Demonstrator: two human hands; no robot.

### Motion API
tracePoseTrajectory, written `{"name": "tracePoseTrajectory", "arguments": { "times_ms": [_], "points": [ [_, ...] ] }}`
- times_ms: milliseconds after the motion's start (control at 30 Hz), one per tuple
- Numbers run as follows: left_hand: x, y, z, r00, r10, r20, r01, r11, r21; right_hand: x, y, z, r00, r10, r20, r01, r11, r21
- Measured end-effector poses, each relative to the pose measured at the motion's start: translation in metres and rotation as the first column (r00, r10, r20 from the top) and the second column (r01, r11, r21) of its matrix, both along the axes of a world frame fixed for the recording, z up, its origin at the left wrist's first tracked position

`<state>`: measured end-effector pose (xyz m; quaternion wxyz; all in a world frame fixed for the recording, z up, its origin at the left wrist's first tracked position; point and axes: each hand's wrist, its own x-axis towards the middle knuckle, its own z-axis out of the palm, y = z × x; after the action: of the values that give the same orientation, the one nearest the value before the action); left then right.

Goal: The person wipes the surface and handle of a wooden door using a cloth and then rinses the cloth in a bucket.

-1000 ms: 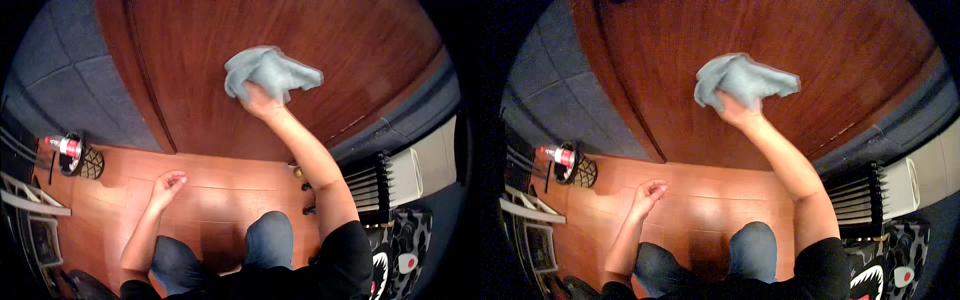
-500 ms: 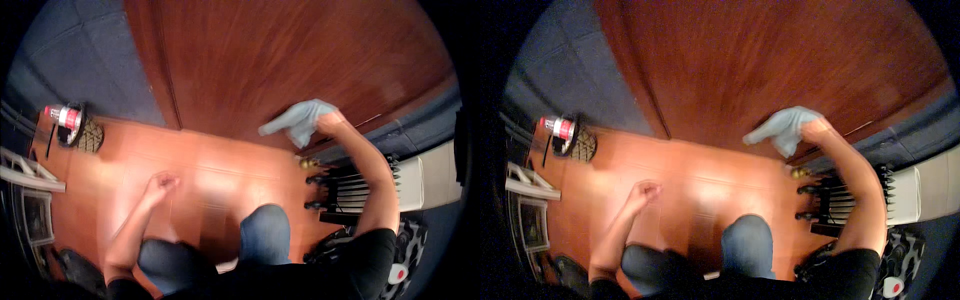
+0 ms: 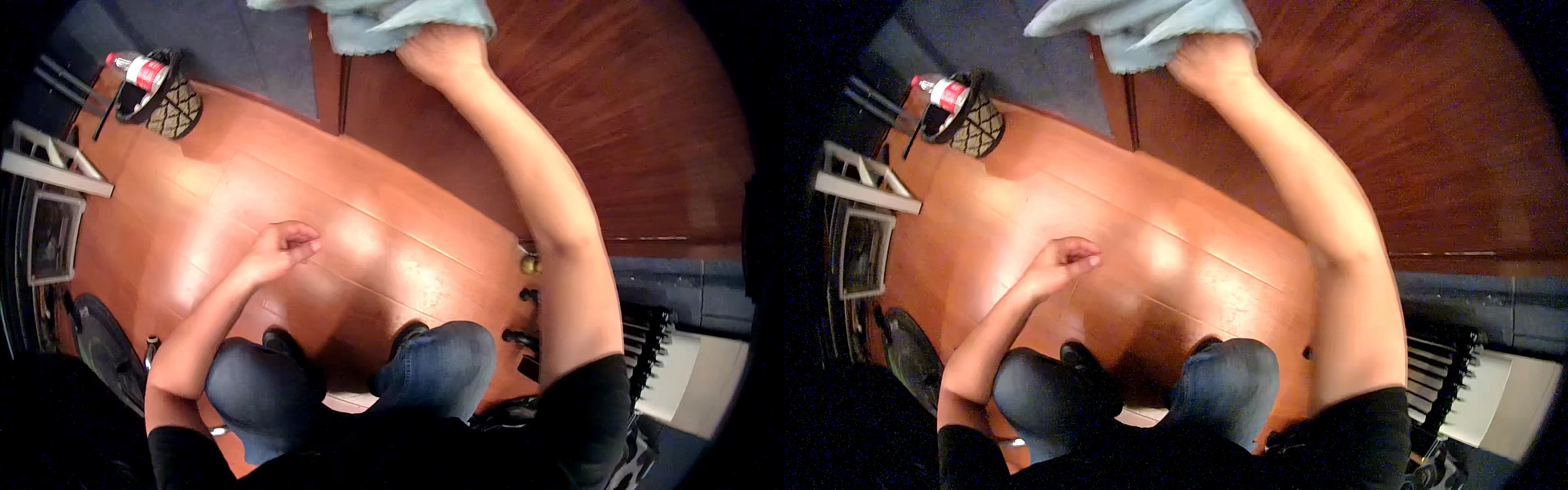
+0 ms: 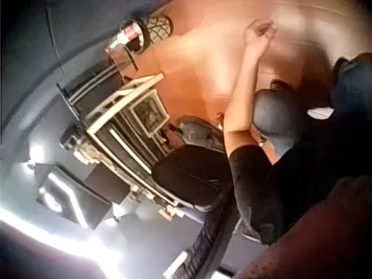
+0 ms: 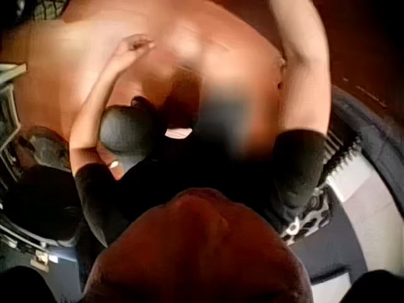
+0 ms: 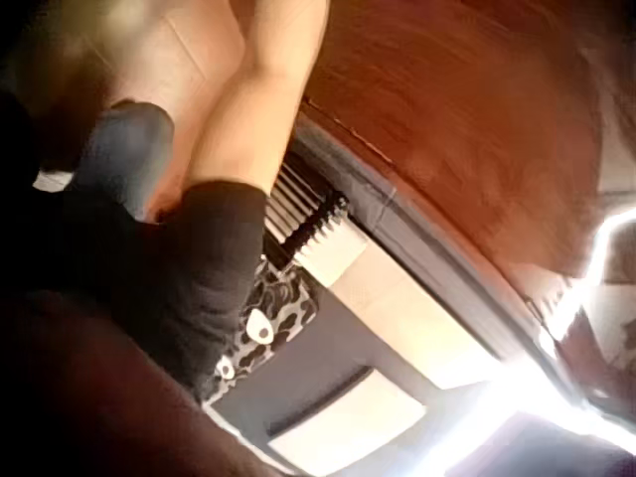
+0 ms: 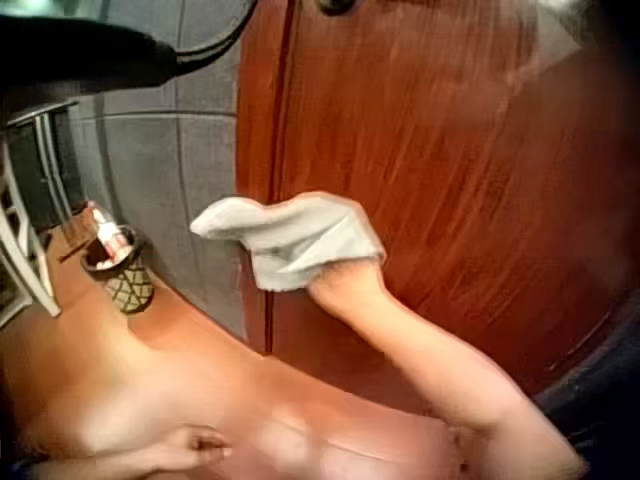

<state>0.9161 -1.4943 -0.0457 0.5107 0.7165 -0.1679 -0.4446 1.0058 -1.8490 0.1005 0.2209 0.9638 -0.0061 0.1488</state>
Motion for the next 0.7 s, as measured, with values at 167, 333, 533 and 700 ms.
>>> {"name": "tracePoseTrajectory", "arguments": {
  "times_ms": [167,333,533,700],
  "points": [
    [0.001,0.027,0.026,0.986,0.136,0.097,-0.138,0.990,0.014,0.004,-0.082,-0.237,0.853,0.495,-0.164,-0.521,0.793,-0.317],
    [-0.004,0.053,0.034,0.970,0.239,0.046,-0.240,0.971,0.007,-0.096,-0.120,-0.305,0.777,0.179,-0.604,-0.399,0.882,-0.251],
    [0.008,0.018,0.018,0.989,0.142,0.040,-0.141,0.990,-0.021,-0.311,-0.234,-0.263,0.525,-0.236,-0.818,0.109,0.972,-0.210],
    [0.022,-0.028,-0.007,1.000,0.006,-0.011,-0.007,0.998,-0.065,-0.366,-0.203,-0.170,0.827,-0.362,-0.431,0.356,0.929,-0.097]
  ]
}}
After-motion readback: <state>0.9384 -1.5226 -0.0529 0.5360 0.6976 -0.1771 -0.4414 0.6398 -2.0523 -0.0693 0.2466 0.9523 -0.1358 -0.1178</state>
